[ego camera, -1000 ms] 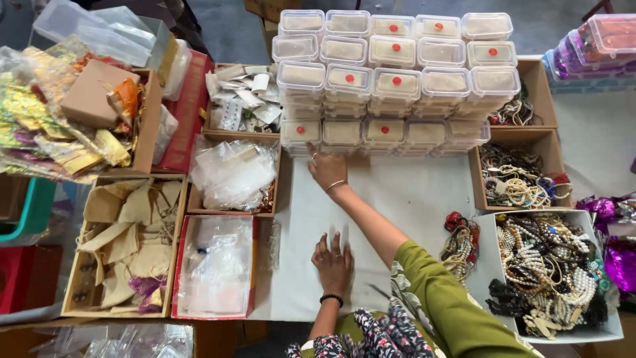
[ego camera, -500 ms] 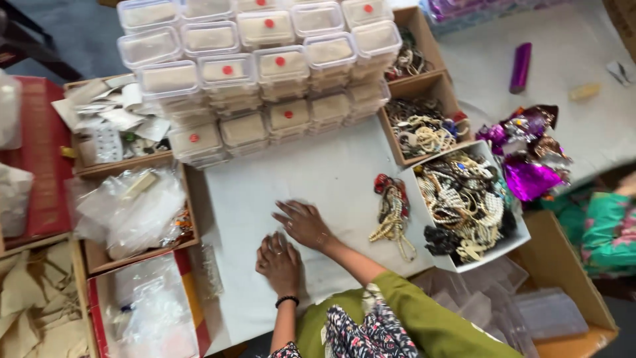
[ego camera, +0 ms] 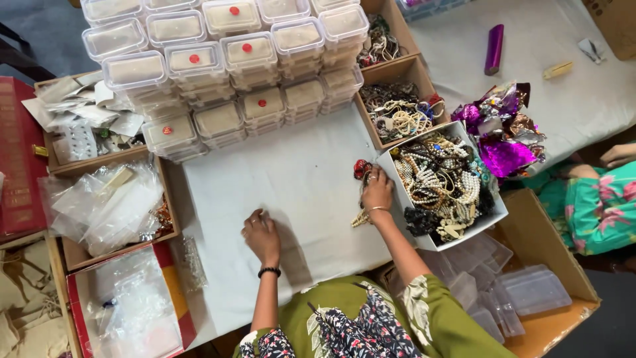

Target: The person sits at a table and repeatedly picks up beaded necklaces from a box, places them into small beige cloth pouches, and ties the pouches closed. The person then places the tied pouches into small clear plastic containers and stacks them on the table.

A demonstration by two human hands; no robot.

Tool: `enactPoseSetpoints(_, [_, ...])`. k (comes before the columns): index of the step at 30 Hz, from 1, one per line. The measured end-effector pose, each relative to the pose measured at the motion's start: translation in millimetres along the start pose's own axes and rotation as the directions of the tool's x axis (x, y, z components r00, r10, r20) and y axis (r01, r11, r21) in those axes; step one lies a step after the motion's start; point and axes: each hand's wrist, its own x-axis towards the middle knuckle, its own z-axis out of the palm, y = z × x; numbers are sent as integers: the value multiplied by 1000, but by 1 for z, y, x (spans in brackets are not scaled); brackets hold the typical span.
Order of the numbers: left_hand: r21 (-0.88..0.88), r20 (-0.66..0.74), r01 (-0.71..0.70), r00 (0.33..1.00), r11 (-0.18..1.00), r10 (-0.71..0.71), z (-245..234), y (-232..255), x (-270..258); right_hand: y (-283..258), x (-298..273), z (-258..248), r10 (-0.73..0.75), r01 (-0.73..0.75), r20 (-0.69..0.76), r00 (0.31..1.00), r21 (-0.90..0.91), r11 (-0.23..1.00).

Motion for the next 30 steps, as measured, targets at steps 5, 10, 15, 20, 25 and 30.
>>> enactPoseSetpoints(5, [-414,408,339,899,845,-161,10,23,7,-13,-14,14,-105,-108,402,910,472,875])
enactPoseSetpoints(10, [-466,404,227,915,855,-23,18,1,-7,-40,-11,-25,-294,-192,545,786,666,721])
enactPoseSetpoints(15, [-644,519,471,848,603,-107,9,-12,-8,-7,46,-33,-61,-1,190,980,310,951])
enactPoseSetpoints(20, [-584,471,475,859,659,-201,12,2,1,56,142,-25,67,-60,85,994,-76,995])
enactPoseSetpoints(25, [-609,564,683,730,404,-385,45,-14,35,86,181,4,162,-73,266,950,-317,946])
enactPoseSetpoints(30, [-649,712,754,649,99,-268,101,-21,18,83,193,27,198,-171,219,956,-135,976])
